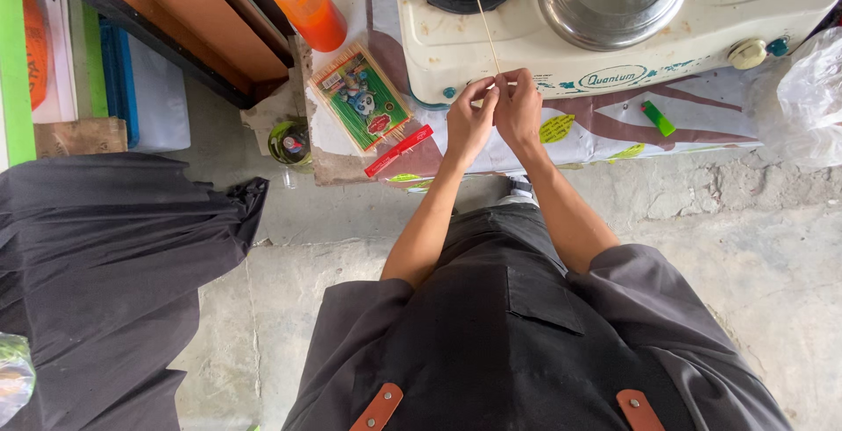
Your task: The person pours water from a large jug into a pot, carries the pot to a work area, assembles a steamer by placing a rack and lid on the pot, and then places the assembled steamer onto a portable gas stove and ignites it with a match.
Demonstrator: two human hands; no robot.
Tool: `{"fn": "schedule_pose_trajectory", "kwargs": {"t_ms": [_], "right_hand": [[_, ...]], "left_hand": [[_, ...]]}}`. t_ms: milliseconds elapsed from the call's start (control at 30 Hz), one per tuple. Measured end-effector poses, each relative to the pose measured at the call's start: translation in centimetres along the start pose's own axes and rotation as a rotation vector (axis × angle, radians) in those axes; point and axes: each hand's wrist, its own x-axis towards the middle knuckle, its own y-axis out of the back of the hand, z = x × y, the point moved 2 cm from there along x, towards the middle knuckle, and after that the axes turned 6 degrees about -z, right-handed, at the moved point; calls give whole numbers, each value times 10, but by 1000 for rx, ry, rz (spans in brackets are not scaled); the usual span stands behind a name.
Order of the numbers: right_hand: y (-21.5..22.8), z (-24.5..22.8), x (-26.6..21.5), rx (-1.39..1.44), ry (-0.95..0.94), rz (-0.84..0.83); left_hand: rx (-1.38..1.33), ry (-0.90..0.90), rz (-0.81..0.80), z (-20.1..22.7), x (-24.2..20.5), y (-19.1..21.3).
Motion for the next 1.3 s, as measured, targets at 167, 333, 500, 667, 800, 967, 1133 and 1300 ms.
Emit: {"fn": "schedule_pose_trajectory", "kwargs": {"t_ms": [167,333,500,667,800,967,1133,1300], "right_hand": [[-5,-3,9,-14,-39,-6],[-9,-6,19,-40,-68,0],[-12,3,26,-109,-12,35],[-13,7,29,-84,-30,18],[-13,7,30,-99,-37,18],[-13,6,30,-100,-30,13],[-12,4,30,-63,-78,0],[-12,2,31,-59,-80,4]], "left_hand": [[3,-8,65,1,-6,6],[-32,-34,76,-10,-6,10],[-73,-59,96,-18,-8,8],[-26,53,100,-21,-8,4],[-19,10,107,-20,-10,4],[-47,100,102,-13,-13,4],[-21,88,102,-9,-14,5],[-32,94,94,-9,-15,5]]}}
